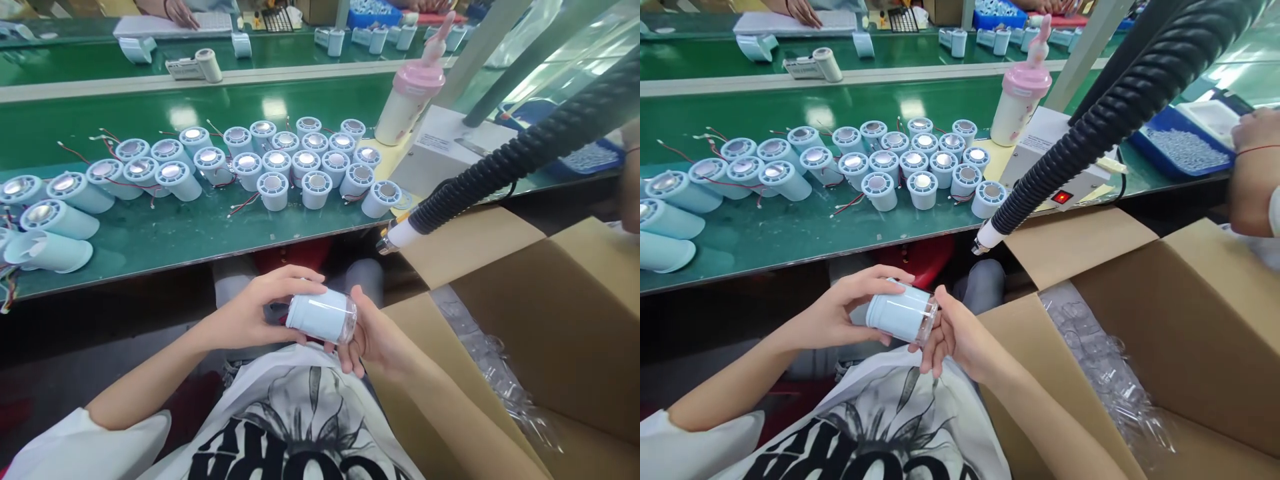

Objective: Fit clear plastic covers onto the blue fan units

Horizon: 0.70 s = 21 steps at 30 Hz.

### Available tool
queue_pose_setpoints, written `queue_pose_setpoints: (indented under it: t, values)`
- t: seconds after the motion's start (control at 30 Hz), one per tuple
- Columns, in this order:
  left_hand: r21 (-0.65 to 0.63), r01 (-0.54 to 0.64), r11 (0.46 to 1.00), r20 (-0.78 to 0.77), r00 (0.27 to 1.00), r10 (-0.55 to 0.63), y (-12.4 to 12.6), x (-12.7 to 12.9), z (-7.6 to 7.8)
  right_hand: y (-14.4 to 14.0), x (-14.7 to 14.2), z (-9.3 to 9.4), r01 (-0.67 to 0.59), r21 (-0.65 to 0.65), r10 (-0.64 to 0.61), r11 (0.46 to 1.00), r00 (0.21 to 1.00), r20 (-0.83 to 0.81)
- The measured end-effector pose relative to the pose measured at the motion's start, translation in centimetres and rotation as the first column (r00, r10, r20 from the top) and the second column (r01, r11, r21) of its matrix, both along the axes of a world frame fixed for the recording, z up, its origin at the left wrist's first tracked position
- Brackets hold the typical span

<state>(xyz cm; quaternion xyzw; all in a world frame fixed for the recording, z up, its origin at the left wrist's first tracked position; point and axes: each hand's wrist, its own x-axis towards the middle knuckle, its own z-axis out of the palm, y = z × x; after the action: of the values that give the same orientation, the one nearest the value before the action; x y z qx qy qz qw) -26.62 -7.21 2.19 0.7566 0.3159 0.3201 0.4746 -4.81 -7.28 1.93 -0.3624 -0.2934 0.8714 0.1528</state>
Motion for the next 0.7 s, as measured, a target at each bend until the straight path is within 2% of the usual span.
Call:
queue_pose_setpoints:
  t: [0.1,0.17,0.23,0.3,0.37,0.43,0.47,0.5,0.6,0.63,0.7]
  values:
    - [-0.108,-0.031,0.994,-0.019,0.999,0.029,-0.5,0.2,0.4,0.0,0.2,-0.3,-0.077,0.014,0.077,0.997,0.997,0.012]
    - [-0.185,-0.068,0.98,-0.038,0.997,0.062,-0.8,0.3,0.7,-0.2,0.4,-0.7,-0.017,0.11,0.011,0.994,0.999,0.051]
    - [-0.236,-0.103,0.966,-0.051,0.994,0.094,-1.0,0.4,1.0,-0.5,0.6,-0.8,0.085,0.278,-0.122,0.957,0.985,0.118]
    - [-0.252,-0.125,0.96,-0.049,0.992,0.116,-1.1,0.4,1.2,-0.8,0.9,-0.8,0.154,0.472,-0.257,0.868,0.953,0.161]
    - [-0.243,-0.141,0.96,-0.04,0.99,0.136,-1.3,0.4,1.2,-1.2,1.1,-0.5,0.174,0.639,-0.352,0.749,0.922,0.162]
    - [-0.228,-0.152,0.962,-0.03,0.988,0.149,-1.5,0.4,1.2,-1.5,1.4,-0.3,0.172,0.743,-0.384,0.647,0.915,0.123]
    - [-0.228,-0.156,0.961,-0.024,0.988,0.155,-1.5,0.5,1.1,-1.6,1.5,-0.3,0.17,0.754,-0.366,0.635,0.926,0.099]
    - [-0.235,-0.159,0.959,-0.017,0.987,0.159,-1.4,0.5,1.0,-1.7,1.6,-0.4,0.178,0.738,-0.328,0.651,0.942,0.062]
    - [-0.27,-0.149,0.951,0.007,0.988,0.156,-0.4,0.9,0.1,-1.6,1.6,-1.7,0.255,0.594,-0.244,0.763,0.964,-0.101]
    - [-0.273,-0.136,0.952,0.011,0.989,0.144,0.2,1.2,-0.3,-1.5,1.5,-2.4,0.303,0.547,-0.27,0.781,0.952,-0.142]
    - [-0.264,-0.089,0.96,0.015,0.995,0.096,1.9,1.8,-1.3,-1.1,1.3,-4.1,0.427,0.479,-0.387,0.767,0.903,-0.185]
